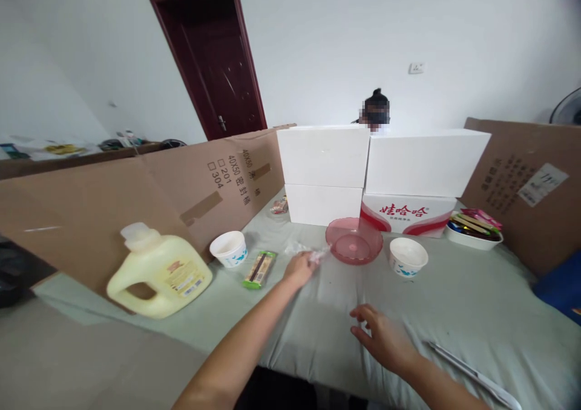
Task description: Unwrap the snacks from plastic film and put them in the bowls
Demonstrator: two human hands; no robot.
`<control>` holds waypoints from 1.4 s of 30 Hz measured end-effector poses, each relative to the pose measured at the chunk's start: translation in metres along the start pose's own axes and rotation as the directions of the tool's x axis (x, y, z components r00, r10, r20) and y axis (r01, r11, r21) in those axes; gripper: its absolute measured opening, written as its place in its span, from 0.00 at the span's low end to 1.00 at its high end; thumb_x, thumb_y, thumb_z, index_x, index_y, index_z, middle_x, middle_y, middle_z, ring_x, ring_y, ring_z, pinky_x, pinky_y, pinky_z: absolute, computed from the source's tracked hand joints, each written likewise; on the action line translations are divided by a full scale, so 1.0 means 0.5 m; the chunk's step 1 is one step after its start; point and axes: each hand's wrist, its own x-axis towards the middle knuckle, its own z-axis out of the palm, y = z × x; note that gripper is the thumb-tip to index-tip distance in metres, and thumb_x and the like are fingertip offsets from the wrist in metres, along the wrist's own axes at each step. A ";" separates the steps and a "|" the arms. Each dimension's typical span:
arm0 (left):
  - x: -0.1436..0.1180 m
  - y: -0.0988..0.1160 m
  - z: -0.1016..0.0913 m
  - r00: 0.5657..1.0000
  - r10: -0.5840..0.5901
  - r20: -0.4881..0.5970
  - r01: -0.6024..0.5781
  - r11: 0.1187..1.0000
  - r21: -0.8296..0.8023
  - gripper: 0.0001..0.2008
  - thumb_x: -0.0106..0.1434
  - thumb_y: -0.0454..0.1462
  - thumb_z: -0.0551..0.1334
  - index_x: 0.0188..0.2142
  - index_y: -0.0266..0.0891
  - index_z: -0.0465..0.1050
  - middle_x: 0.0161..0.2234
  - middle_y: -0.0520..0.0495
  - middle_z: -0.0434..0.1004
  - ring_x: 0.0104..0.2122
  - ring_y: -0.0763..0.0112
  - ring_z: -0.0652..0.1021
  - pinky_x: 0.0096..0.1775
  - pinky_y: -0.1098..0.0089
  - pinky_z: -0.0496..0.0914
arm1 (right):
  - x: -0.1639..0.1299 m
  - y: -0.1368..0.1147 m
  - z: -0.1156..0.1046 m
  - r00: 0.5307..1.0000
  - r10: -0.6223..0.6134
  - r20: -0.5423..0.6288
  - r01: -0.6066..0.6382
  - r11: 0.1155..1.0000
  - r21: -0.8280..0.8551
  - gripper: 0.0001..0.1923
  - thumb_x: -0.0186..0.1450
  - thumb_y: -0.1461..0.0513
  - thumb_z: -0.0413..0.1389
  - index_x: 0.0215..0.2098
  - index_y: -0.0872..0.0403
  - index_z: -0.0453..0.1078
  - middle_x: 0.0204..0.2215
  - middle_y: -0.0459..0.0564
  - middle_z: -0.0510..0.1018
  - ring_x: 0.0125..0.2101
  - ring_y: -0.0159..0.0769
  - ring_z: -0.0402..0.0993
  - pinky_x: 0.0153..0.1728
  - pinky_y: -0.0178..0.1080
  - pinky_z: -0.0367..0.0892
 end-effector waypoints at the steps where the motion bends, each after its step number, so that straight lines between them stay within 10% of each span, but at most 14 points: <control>1: -0.040 0.029 0.016 1.000 0.013 -0.008 -0.013 1.000 -0.009 0.18 0.66 0.42 0.53 0.51 0.40 0.72 0.50 0.42 0.74 0.49 0.60 0.73 0.51 0.65 0.65 | 0.005 0.004 0.013 0.998 0.036 -0.046 -0.032 0.996 0.084 0.14 0.64 0.60 0.52 0.48 0.51 0.68 0.42 0.52 0.76 0.36 0.37 0.75 0.36 0.39 0.71; 4: -0.165 0.102 0.070 0.985 0.137 -0.101 -0.146 0.986 -0.083 0.18 0.62 0.40 0.56 0.51 0.43 0.72 0.49 0.42 0.74 0.48 0.57 0.74 0.51 0.60 0.66 | 0.014 0.006 0.054 0.969 0.083 -0.234 -0.030 0.974 0.223 0.19 0.65 0.58 0.50 0.53 0.52 0.65 0.42 0.54 0.76 0.31 0.35 0.75 0.30 0.37 0.72; 8: -0.269 0.127 0.110 0.948 0.220 -0.228 -0.263 0.948 -0.178 0.27 0.55 0.40 0.63 0.55 0.40 0.68 0.53 0.38 0.70 0.53 0.51 0.70 0.54 0.54 0.66 | 0.000 -0.002 0.070 0.938 -0.025 -0.345 0.027 1.000 0.001 0.12 0.66 0.60 0.50 0.45 0.50 0.72 0.42 0.53 0.73 0.38 0.37 0.73 0.42 0.41 0.70; 13: -0.243 0.047 0.103 0.850 -0.158 -0.503 -0.011 0.948 -0.317 0.33 0.54 0.46 0.65 0.57 0.35 0.62 0.60 0.32 0.58 0.61 0.44 0.60 0.58 0.43 0.57 | -0.018 -0.011 0.048 0.967 -0.076 -0.243 0.002 0.957 -0.289 0.10 0.66 0.64 0.51 0.36 0.50 0.75 0.44 0.53 0.71 0.41 0.39 0.70 0.45 0.41 0.67; 16: -0.205 0.020 0.111 0.866 -0.345 -0.361 0.098 0.827 -0.554 0.39 0.54 0.46 0.65 0.61 0.34 0.55 0.57 0.32 0.64 0.59 0.47 0.65 0.57 0.47 0.60 | -0.015 -0.023 0.042 0.976 -0.077 -0.203 -0.001 0.933 -0.359 0.10 0.66 0.64 0.51 0.36 0.50 0.75 0.41 0.52 0.72 0.42 0.39 0.69 0.46 0.41 0.66; 20: -0.215 0.055 0.131 0.975 0.029 -0.221 -0.154 0.804 -0.575 0.27 0.62 0.40 0.58 0.60 0.39 0.58 0.52 0.40 0.73 0.53 0.59 0.73 0.56 0.54 0.65 | -0.012 -0.028 0.045 0.982 -0.016 -0.190 -0.052 0.936 -0.348 0.11 0.67 0.64 0.50 0.35 0.51 0.75 0.37 0.51 0.71 0.38 0.36 0.71 0.42 0.37 0.66; 25: -0.278 0.102 0.150 0.832 0.515 -0.207 -0.547 0.824 -0.149 0.30 0.61 0.37 0.60 0.62 0.39 0.58 0.61 0.38 0.61 0.63 0.51 0.59 0.60 0.42 0.55 | -0.018 -0.011 0.044 0.980 0.088 -0.178 -0.118 0.979 -0.167 0.10 0.64 0.67 0.51 0.35 0.52 0.74 0.34 0.48 0.72 0.34 0.31 0.72 0.38 0.32 0.65; 34: -0.282 0.234 0.242 0.770 0.350 -0.534 -0.432 0.901 -0.032 0.29 0.66 0.40 0.56 0.64 0.34 0.53 0.54 0.31 0.69 0.53 0.50 0.72 0.49 0.49 0.71 | -0.030 -0.009 -0.055 0.959 0.097 -0.267 -0.164 0.957 -0.241 0.10 0.65 0.65 0.49 0.32 0.52 0.72 0.33 0.49 0.75 0.33 0.34 0.73 0.34 0.34 0.64; 42: -0.320 0.298 0.251 0.751 0.508 -0.422 -0.552 0.834 0.021 0.27 0.65 0.33 0.54 0.64 0.39 0.54 0.60 0.39 0.65 0.62 0.52 0.61 0.59 0.42 0.57 | -0.090 0.083 -0.080 0.968 0.118 -0.222 -0.165 0.965 -0.204 0.22 0.60 0.69 0.49 0.52 0.56 0.63 0.36 0.51 0.78 0.38 0.37 0.75 0.41 0.40 0.68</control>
